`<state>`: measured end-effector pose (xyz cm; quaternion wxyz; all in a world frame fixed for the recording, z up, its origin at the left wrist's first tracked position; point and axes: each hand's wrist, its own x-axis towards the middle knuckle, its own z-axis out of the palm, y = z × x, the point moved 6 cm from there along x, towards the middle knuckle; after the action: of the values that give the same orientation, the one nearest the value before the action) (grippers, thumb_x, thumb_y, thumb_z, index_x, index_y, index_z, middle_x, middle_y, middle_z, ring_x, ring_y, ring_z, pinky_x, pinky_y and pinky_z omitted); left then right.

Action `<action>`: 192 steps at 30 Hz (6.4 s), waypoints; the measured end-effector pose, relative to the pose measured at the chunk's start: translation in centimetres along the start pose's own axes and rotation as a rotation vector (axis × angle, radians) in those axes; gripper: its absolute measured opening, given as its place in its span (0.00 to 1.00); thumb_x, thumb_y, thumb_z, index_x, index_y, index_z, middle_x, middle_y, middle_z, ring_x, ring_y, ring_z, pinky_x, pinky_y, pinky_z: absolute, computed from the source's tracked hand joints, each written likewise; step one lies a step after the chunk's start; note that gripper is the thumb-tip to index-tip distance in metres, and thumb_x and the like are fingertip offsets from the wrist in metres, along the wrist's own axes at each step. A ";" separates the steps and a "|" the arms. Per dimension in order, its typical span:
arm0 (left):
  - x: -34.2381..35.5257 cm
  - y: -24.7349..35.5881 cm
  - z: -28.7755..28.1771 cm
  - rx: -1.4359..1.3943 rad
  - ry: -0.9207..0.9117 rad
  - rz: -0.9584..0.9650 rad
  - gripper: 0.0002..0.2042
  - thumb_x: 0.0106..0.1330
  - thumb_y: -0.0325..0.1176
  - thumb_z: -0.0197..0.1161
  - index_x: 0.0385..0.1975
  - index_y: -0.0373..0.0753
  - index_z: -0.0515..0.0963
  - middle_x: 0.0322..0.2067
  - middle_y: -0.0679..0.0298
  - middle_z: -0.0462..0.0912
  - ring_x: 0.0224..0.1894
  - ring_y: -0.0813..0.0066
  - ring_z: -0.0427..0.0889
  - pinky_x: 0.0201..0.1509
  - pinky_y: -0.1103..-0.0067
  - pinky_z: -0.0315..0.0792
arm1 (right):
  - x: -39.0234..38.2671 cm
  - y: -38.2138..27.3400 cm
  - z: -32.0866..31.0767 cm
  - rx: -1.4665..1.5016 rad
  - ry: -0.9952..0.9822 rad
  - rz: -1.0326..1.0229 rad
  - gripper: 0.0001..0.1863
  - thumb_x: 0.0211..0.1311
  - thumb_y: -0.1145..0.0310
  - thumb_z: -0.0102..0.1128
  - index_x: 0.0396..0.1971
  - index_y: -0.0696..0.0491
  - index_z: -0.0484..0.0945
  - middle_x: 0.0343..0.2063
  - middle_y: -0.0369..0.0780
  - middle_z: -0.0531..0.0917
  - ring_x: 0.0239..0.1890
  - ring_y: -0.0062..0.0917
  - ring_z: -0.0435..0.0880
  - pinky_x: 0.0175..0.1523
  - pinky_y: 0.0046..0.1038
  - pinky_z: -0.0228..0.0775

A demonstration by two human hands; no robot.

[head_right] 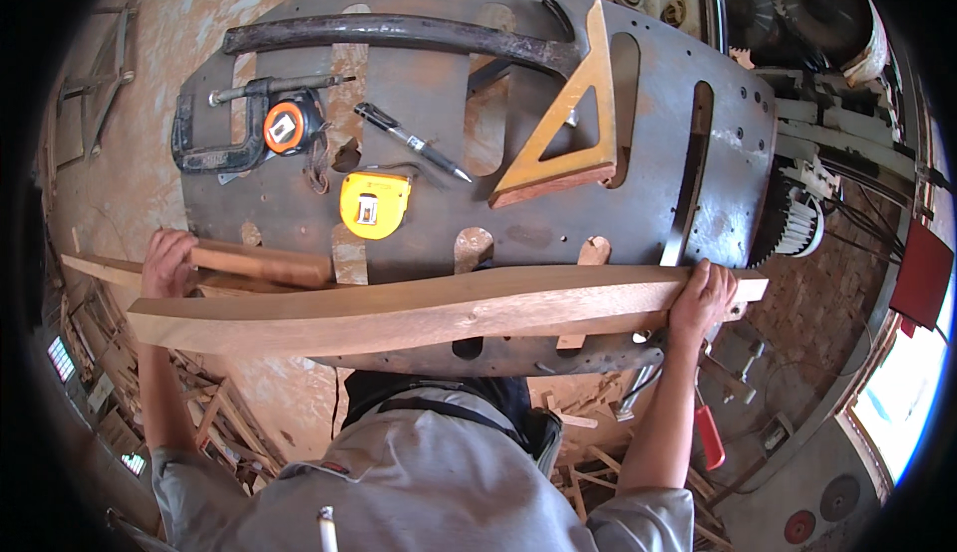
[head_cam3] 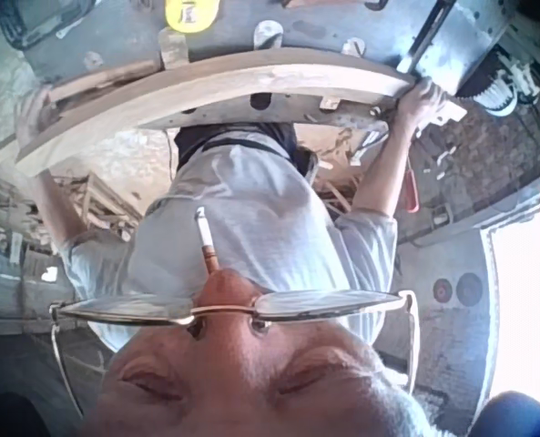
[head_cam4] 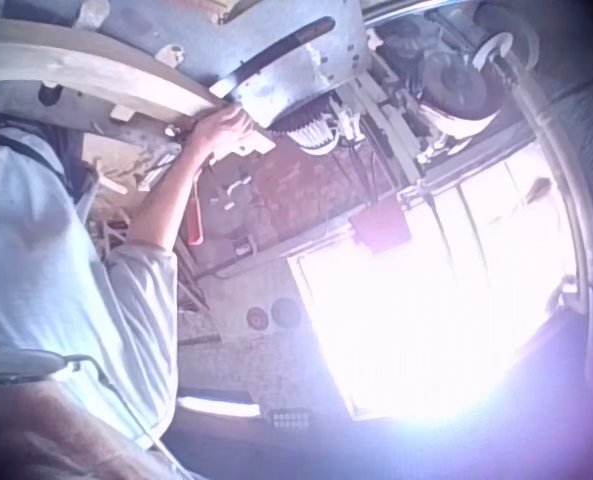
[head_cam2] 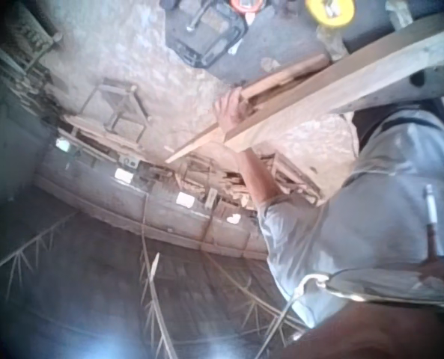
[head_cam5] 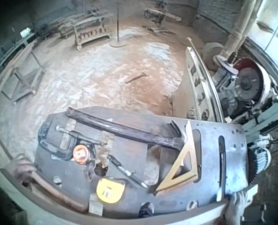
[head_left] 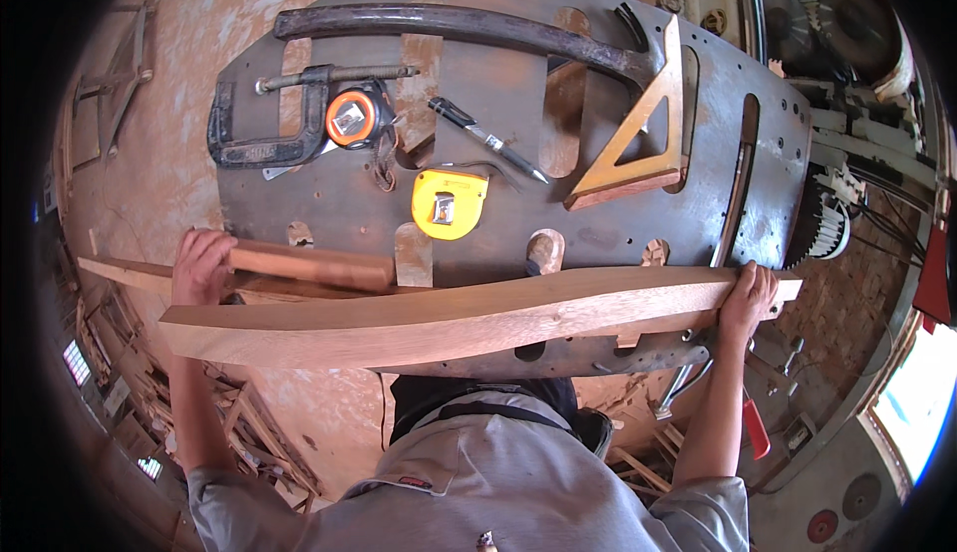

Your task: The person measures a piece of wood using a tape measure and marks it with a marker, then clamps the wood to a workbench and uses a hammer to tap a small piece into place.

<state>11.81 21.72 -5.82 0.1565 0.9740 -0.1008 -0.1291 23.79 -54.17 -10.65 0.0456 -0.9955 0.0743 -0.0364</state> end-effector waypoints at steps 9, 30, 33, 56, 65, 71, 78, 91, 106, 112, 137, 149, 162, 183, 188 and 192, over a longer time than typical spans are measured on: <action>-0.8 0.7 0.0 -0.182 -0.081 -0.117 0.20 0.62 0.41 0.66 0.45 0.29 0.80 0.47 0.49 0.78 0.53 0.50 0.75 0.58 0.65 0.70 | -0.2 0.1 0.0 -0.028 -0.006 -0.060 0.18 0.74 0.62 0.45 0.34 0.60 0.79 0.39 0.46 0.81 0.50 0.45 0.73 0.59 0.43 0.62; 2.5 7.4 4.2 -0.260 -0.002 -0.021 0.12 0.57 0.32 0.64 0.39 0.34 0.83 0.36 0.58 0.79 0.44 0.56 0.74 0.49 0.66 0.70 | -0.1 -0.3 -0.1 -0.023 -0.036 -0.028 0.17 0.74 0.62 0.45 0.34 0.59 0.78 0.38 0.46 0.81 0.51 0.45 0.73 0.61 0.43 0.61; 2.7 7.7 4.2 -0.244 0.000 -0.017 0.14 0.50 0.26 0.64 0.38 0.33 0.82 0.36 0.57 0.79 0.42 0.56 0.74 0.48 0.67 0.70 | -0.1 -0.1 -0.1 -0.025 -0.031 -0.027 0.17 0.74 0.62 0.45 0.33 0.59 0.78 0.37 0.46 0.81 0.50 0.44 0.73 0.60 0.43 0.61; 1.2 9.7 4.8 0.029 0.129 -0.068 0.13 0.54 0.33 0.66 0.40 0.45 0.82 0.42 0.66 0.79 0.48 0.62 0.75 0.51 0.67 0.69 | -0.2 0.3 0.2 -0.063 0.002 -0.044 0.20 0.74 0.60 0.44 0.37 0.60 0.80 0.39 0.46 0.82 0.51 0.44 0.74 0.61 0.42 0.61; -0.2 9.4 4.9 -0.037 0.130 -0.131 0.13 0.59 0.28 0.59 0.44 0.39 0.80 0.45 0.61 0.79 0.52 0.54 0.73 0.58 0.62 0.66 | 0.2 0.1 0.5 -0.006 0.037 -0.009 0.21 0.74 0.56 0.45 0.41 0.56 0.83 0.44 0.45 0.84 0.54 0.42 0.75 0.69 0.44 0.55; -1.7 8.8 7.0 0.102 0.194 -0.183 0.16 0.70 0.37 0.55 0.53 0.37 0.79 0.52 0.51 0.80 0.57 0.44 0.74 0.63 0.57 0.65 | 0.3 0.4 0.1 0.115 0.097 -0.027 0.20 0.74 0.55 0.46 0.44 0.54 0.83 0.48 0.45 0.83 0.57 0.42 0.74 0.69 0.46 0.53; -1.5 10.1 5.9 0.066 0.106 -0.334 0.23 0.74 0.47 0.49 0.60 0.38 0.74 0.57 0.47 0.78 0.61 0.46 0.73 0.66 0.57 0.64 | -0.3 -0.2 0.0 0.108 0.131 -0.135 0.21 0.75 0.54 0.46 0.44 0.55 0.82 0.49 0.44 0.83 0.59 0.41 0.74 0.68 0.44 0.55; -3.1 8.8 3.6 -0.017 0.175 -0.216 0.23 0.67 0.44 0.58 0.57 0.35 0.74 0.56 0.47 0.77 0.61 0.45 0.72 0.66 0.58 0.63 | -2.6 -2.6 -2.2 0.122 0.178 -0.167 0.23 0.70 0.56 0.53 0.53 0.60 0.79 0.60 0.53 0.76 0.66 0.50 0.67 0.71 0.48 0.55; -2.5 -6.1 -1.8 -0.100 0.390 -0.173 0.24 0.68 0.42 0.61 0.57 0.30 0.73 0.55 0.44 0.77 0.59 0.47 0.75 0.66 0.60 0.66 | -7.2 -13.2 -6.3 0.169 0.117 -0.171 0.24 0.72 0.62 0.54 0.60 0.62 0.71 0.63 0.54 0.71 0.68 0.48 0.65 0.72 0.45 0.57; 8.1 -8.9 -2.8 -0.303 0.180 -0.592 0.32 0.67 0.56 0.59 0.54 0.28 0.76 0.54 0.45 0.80 0.58 0.48 0.78 0.61 0.61 0.71 | -11.7 -18.2 -9.2 0.294 0.185 -0.133 0.24 0.71 0.64 0.53 0.62 0.61 0.70 0.61 0.53 0.73 0.65 0.47 0.68 0.71 0.42 0.58; 11.4 -6.2 -3.7 -1.308 0.543 -0.342 0.10 0.65 0.35 0.62 0.30 0.36 0.71 0.21 0.66 0.76 0.15 0.76 0.75 0.12 0.78 0.68 | -44.0 -12.3 -4.1 0.699 0.114 0.794 0.21 0.74 0.65 0.54 0.58 0.65 0.73 0.50 0.47 0.83 0.54 0.29 0.80 0.60 0.28 0.70; 6.2 -0.7 -18.8 -1.501 0.743 0.138 0.08 0.67 0.32 0.62 0.37 0.39 0.69 0.25 0.67 0.73 0.22 0.80 0.73 0.22 0.80 0.70 | -38.4 -18.8 -12.3 1.054 0.250 0.312 0.20 0.69 0.76 0.51 0.59 0.65 0.71 0.52 0.46 0.81 0.55 0.31 0.80 0.64 0.33 0.69; -14.4 12.1 -3.5 -1.155 0.000 -0.030 0.13 0.56 0.25 0.71 0.35 0.38 0.73 0.31 0.72 0.77 0.32 0.89 0.73 0.34 0.85 0.69 | -40.3 -36.2 -10.6 0.940 -0.677 -0.113 0.26 0.68 0.55 0.60 0.55 0.61 0.73 0.38 0.55 0.83 0.44 0.49 0.83 0.51 0.39 0.75; -11.7 8.1 11.3 -1.818 0.031 -0.372 0.17 0.74 0.30 0.55 0.60 0.34 0.67 0.39 0.55 0.83 0.41 0.66 0.85 0.46 0.71 0.82 | -39.1 -44.2 5.1 1.545 -0.730 0.419 0.17 0.75 0.59 0.52 0.28 0.56 0.71 0.20 0.31 0.70 0.23 0.16 0.67 0.29 0.24 0.62; -9.9 7.8 10.8 -1.721 0.020 -0.380 0.15 0.72 0.30 0.57 0.56 0.34 0.70 0.37 0.55 0.82 0.36 0.64 0.85 0.44 0.70 0.82 | -39.3 -45.2 5.1 1.687 -0.701 0.542 0.16 0.76 0.59 0.51 0.29 0.54 0.70 0.19 0.29 0.68 0.22 0.14 0.65 0.27 0.22 0.60; -8.7 7.6 10.7 -1.692 0.003 -0.387 0.15 0.72 0.29 0.56 0.55 0.33 0.70 0.35 0.57 0.82 0.35 0.65 0.85 0.42 0.71 0.82 | -39.5 -45.8 5.8 1.746 -0.686 0.610 0.11 0.76 0.59 0.52 0.36 0.51 0.72 0.20 0.30 0.69 0.18 0.13 0.63 0.20 0.18 0.54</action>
<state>-0.67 13.73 -11.21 0.8036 0.5307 0.1966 -0.1839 -8.06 -2.60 -14.65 0.7910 -0.5070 0.2578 0.2255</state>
